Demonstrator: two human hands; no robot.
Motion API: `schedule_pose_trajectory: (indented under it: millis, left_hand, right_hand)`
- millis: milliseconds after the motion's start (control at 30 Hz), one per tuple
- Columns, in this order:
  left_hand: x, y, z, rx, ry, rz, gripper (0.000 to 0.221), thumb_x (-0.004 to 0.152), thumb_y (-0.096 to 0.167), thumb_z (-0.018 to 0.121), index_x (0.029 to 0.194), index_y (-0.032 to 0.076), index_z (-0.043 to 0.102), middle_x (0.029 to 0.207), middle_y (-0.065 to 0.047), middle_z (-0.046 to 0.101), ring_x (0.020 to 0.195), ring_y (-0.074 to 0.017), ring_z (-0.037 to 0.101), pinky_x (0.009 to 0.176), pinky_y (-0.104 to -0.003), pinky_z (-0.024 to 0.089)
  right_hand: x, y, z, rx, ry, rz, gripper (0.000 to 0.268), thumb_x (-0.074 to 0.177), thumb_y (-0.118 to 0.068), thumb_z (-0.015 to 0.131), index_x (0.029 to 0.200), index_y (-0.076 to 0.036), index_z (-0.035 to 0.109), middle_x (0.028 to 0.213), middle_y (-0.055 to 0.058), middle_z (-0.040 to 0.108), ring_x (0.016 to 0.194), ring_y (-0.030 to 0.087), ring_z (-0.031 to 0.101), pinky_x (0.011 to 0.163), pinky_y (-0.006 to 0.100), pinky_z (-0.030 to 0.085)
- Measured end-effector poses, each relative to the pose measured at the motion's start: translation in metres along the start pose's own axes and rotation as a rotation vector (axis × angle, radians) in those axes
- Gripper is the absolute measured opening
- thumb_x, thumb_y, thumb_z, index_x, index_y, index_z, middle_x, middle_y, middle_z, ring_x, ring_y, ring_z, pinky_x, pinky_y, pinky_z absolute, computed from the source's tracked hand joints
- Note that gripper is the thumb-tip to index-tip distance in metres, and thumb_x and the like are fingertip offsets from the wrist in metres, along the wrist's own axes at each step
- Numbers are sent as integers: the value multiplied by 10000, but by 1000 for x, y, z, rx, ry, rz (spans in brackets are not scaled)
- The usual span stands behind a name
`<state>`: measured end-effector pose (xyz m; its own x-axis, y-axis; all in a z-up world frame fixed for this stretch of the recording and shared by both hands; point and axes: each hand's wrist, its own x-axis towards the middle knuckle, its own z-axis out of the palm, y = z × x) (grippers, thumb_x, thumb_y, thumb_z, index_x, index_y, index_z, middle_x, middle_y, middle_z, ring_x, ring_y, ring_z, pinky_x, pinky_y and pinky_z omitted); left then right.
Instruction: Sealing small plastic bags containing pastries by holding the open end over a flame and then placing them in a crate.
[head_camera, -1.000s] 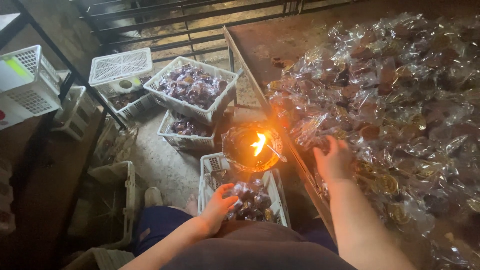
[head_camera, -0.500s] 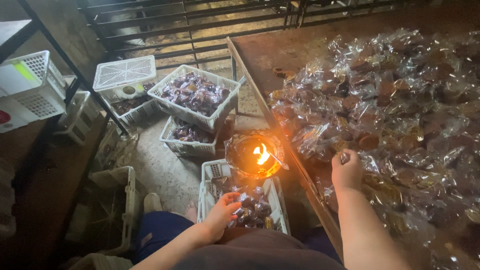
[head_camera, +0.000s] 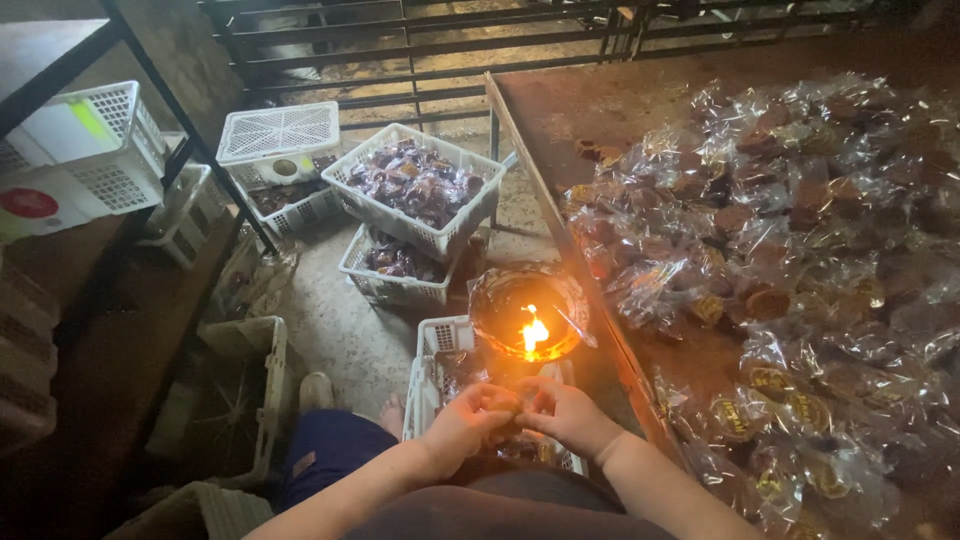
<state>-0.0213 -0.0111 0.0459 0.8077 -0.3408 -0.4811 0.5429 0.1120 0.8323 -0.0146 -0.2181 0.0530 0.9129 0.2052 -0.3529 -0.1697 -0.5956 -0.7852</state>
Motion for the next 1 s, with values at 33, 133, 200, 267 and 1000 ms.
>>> schedule_pose_trajectory:
  millis: [33, 133, 200, 267, 1000]
  left_hand:
    - [0, 2, -1, -77, 4, -20, 353, 896, 71, 722, 1228, 40, 605, 1057, -179, 689, 766, -271, 727, 642, -300, 575]
    - [-4, 9, 2, -100, 63, -57, 322, 933, 186, 673, 1212, 86, 546, 1022, -153, 677, 686, -230, 643, 552, -283, 473]
    - [0, 6, 2, -46, 111, -77, 296, 953, 301, 650, 1167, 129, 540, 907, -117, 710, 603, -167, 571, 490, -257, 379]
    - [11, -2, -1, -248, 115, -26, 324, 913, 109, 715, 1182, 74, 539, 1121, -134, 661, 851, -203, 622, 670, -258, 455]
    - [20, -8, -5, -67, -97, -67, 235, 949, 237, 695, 1111, 67, 698, 1108, -103, 775, 1070, -204, 732, 905, -322, 550]
  right_hand:
    - [5, 6, 2, -46, -53, 18, 575, 769, -399, 826, 1314, -281, 683, 1040, -21, 762, 980, 132, 696, 967, 274, 487]
    - [8, 3, -3, 26, 10, 67, 328, 816, -430, 792, 1041, -199, 730, 871, -7, 731, 836, 134, 668, 849, 286, 497]
    - [5, 0, -8, 141, 132, 104, 273, 859, -401, 765, 809, -132, 759, 803, 38, 714, 762, 174, 653, 779, 336, 506]
    - [3, 3, -13, 212, 339, 147, 259, 957, -423, 541, 1058, -240, 694, 868, -10, 696, 789, 171, 625, 780, 346, 437]
    - [15, 19, 20, 352, 230, 75, 280, 837, -380, 786, 1069, -228, 745, 792, 13, 555, 720, 149, 573, 764, 278, 462]
